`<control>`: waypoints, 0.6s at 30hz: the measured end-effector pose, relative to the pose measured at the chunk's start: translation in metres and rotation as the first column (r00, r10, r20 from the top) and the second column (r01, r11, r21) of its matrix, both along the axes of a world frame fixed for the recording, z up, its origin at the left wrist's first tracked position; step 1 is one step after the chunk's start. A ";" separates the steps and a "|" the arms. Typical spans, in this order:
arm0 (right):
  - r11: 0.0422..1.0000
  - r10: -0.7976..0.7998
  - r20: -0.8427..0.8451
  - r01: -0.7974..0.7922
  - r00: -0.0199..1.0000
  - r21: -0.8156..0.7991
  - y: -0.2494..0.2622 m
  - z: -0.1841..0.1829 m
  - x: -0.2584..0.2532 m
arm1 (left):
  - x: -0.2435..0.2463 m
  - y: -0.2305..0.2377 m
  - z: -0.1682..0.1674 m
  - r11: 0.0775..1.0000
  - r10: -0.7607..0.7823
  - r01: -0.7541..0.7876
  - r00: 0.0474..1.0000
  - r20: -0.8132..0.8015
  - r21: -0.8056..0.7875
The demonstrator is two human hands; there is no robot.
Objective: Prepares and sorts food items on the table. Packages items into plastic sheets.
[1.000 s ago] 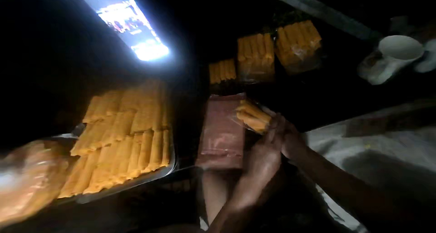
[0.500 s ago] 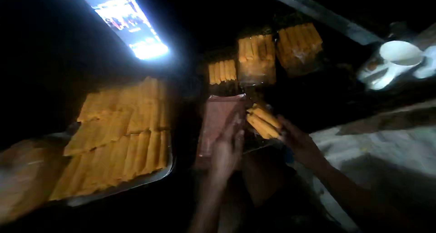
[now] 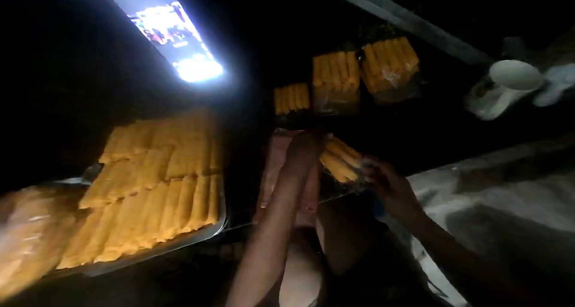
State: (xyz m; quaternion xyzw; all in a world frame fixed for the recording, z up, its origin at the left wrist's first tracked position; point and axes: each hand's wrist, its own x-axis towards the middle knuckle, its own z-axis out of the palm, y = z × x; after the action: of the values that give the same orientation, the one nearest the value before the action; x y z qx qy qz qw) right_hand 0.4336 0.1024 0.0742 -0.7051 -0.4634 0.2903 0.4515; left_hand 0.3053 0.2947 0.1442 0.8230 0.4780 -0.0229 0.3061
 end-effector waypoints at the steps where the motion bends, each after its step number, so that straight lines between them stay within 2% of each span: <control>1: 1.000 -0.005 0.043 0.004 0.999 0.022 -0.002 -0.002 0.001 | 0.001 0.002 -0.003 1.000 -0.001 0.001 1.000 0.018 -0.015; 3: 1.000 0.023 0.082 -0.024 0.996 0.010 -0.004 -0.003 0.004 | 0.001 0.006 -0.011 1.000 0.021 -0.020 0.998 0.058 -0.023; 5: 0.998 0.051 0.111 -0.046 0.993 -0.046 -0.002 0.001 0.003 | 0.004 0.011 -0.014 0.998 0.025 -0.024 0.999 0.029 -0.050; 7: 0.998 0.054 0.160 -0.049 0.986 -0.033 0.001 0.001 0.000 | 0.008 0.013 -0.012 0.998 0.011 -0.011 1.000 0.004 -0.063; 10: 0.990 0.098 0.173 -0.078 0.980 -0.116 0.005 0.007 0.000 | 0.008 0.012 -0.010 0.992 0.005 0.006 0.996 0.090 -0.123; 14: 0.985 0.098 0.174 -0.070 0.980 -0.159 0.007 0.014 -0.001 | 0.006 0.011 -0.013 0.965 -0.084 0.147 0.957 0.277 -0.216; 18: 0.987 0.116 0.216 -0.088 0.969 -0.135 0.007 0.006 0.002 | 0.006 0.012 -0.015 0.959 -0.118 0.180 0.955 0.271 -0.219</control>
State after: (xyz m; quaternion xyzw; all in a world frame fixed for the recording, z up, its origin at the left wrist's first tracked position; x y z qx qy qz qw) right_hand 0.4352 0.1097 0.0805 -0.7353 -0.5277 0.2603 0.3363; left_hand 0.3114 0.3071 0.1294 0.8097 0.3643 0.0021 0.4601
